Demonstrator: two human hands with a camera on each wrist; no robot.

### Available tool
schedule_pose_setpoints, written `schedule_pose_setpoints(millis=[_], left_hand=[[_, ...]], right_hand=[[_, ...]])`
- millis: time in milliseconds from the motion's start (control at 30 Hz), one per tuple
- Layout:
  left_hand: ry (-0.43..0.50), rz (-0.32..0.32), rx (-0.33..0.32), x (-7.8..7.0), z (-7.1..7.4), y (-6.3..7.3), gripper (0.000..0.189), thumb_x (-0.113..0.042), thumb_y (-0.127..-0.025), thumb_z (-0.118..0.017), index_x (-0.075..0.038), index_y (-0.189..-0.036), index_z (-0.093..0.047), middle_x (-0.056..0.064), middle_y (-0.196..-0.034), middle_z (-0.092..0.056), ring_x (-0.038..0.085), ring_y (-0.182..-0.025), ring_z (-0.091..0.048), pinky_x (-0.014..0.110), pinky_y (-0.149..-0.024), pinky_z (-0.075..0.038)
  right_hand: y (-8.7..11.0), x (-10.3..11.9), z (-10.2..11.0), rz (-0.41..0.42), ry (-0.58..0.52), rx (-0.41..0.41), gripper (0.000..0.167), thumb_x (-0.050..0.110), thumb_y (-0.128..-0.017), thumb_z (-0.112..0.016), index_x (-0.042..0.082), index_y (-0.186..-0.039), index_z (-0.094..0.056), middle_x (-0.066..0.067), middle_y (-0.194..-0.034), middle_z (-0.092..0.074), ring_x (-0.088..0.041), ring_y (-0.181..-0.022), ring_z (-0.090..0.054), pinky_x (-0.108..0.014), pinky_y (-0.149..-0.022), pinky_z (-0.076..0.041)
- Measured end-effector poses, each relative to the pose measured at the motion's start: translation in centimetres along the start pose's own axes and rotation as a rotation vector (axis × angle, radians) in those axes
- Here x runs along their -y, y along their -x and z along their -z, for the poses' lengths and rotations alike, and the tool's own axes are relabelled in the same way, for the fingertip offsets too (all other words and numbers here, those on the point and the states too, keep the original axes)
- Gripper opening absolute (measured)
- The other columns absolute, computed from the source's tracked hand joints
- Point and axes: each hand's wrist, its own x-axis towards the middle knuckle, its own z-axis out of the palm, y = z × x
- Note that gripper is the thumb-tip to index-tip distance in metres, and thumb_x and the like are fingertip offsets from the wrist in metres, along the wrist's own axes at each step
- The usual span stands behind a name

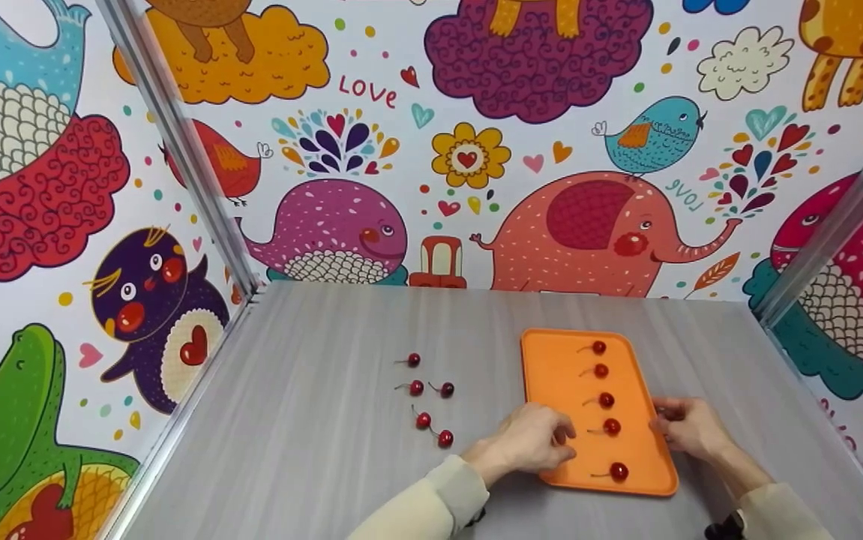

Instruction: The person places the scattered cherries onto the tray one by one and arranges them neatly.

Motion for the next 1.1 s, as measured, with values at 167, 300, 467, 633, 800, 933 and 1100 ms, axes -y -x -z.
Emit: schedule_pose_setpoints(millis=[167,300,467,633,800,933,1100], left_hand=[[0.059,0.015,-0.060,1.8,1.4,1.2,0.023,-0.024,-0.100,-0.082,-0.012,-0.120,-0.084,-0.003,-0.104,-0.086,-0.001,-0.086,-0.071,0.010,-0.076,-0.051],[0.088,0.039,-0.094,3.2,2.5,2.2,0.022,-0.021,-0.100,-0.082,-0.010,-0.119,-0.084,0.000,-0.103,-0.085,0.001,-0.086,-0.071,0.013,-0.078,-0.053],[0.112,0.073,-0.123,5.0,3.9,3.4,0.022,-0.019,-0.101,-0.081,-0.008,-0.120,-0.084,0.000,-0.103,-0.085,0.000,-0.086,-0.069,0.015,-0.080,-0.056],[0.142,0.102,-0.153,6.8,5.3,4.8,0.022,-0.017,-0.102,-0.080,-0.005,-0.121,-0.083,0.003,-0.104,-0.084,0.005,-0.088,-0.071,0.020,-0.083,-0.058],[0.158,0.125,-0.203,8.7,6.7,6.3,0.021,-0.013,-0.103,-0.078,-0.002,-0.120,-0.083,0.007,-0.103,-0.083,0.009,-0.088,-0.072,0.024,-0.081,-0.059],[0.134,0.131,-0.263,10.4,7.8,7.4,0.017,-0.007,-0.102,-0.076,0.002,-0.115,-0.083,0.011,-0.100,-0.083,0.015,-0.086,-0.075,0.028,-0.079,-0.061],[0.105,0.170,-0.330,12.6,9.1,8.6,0.017,0.002,-0.098,-0.073,0.004,-0.113,-0.083,0.016,-0.102,-0.085,0.027,-0.090,-0.080,0.040,-0.084,-0.067]], right_hand=[[0.1,0.0,-0.1,0.004,-0.008,-0.009,0.050,0.003,-0.103,-0.073,-0.018,-0.146,-0.061,-0.017,-0.102,-0.073,-0.018,-0.085,-0.069,-0.027,-0.067,-0.064],[0.1,-0.1,-0.2,0.003,-0.005,-0.018,0.051,0.003,-0.101,-0.074,-0.018,-0.146,-0.061,-0.019,-0.102,-0.076,-0.018,-0.084,-0.072,-0.029,-0.068,-0.066],[0.0,-0.1,-0.1,-0.003,0.002,-0.017,0.050,0.004,-0.103,-0.073,-0.018,-0.146,-0.062,-0.020,-0.105,-0.076,-0.018,-0.086,-0.072,-0.030,-0.071,-0.067],[0.0,-0.1,-0.1,-0.006,-0.007,-0.007,0.049,0.004,-0.103,-0.072,-0.018,-0.145,-0.062,-0.019,-0.104,-0.075,-0.018,-0.085,-0.070,-0.027,-0.069,-0.066],[-0.1,-0.1,0.0,-0.013,-0.013,0.000,0.050,0.004,-0.103,-0.071,-0.019,-0.147,-0.060,-0.019,-0.106,-0.074,-0.019,-0.088,-0.069,-0.027,-0.071,-0.065],[-0.1,-0.1,-0.1,-0.031,-0.023,0.003,0.051,0.003,-0.104,-0.071,-0.020,-0.148,-0.059,-0.017,-0.104,-0.071,-0.019,-0.089,-0.067,-0.029,-0.073,-0.066],[0.0,0.0,-0.1,-0.024,-0.030,-0.004,0.049,0.002,-0.104,-0.071,-0.020,-0.147,-0.059,-0.016,-0.103,-0.073,-0.018,-0.088,-0.068,-0.029,-0.072,-0.067]])
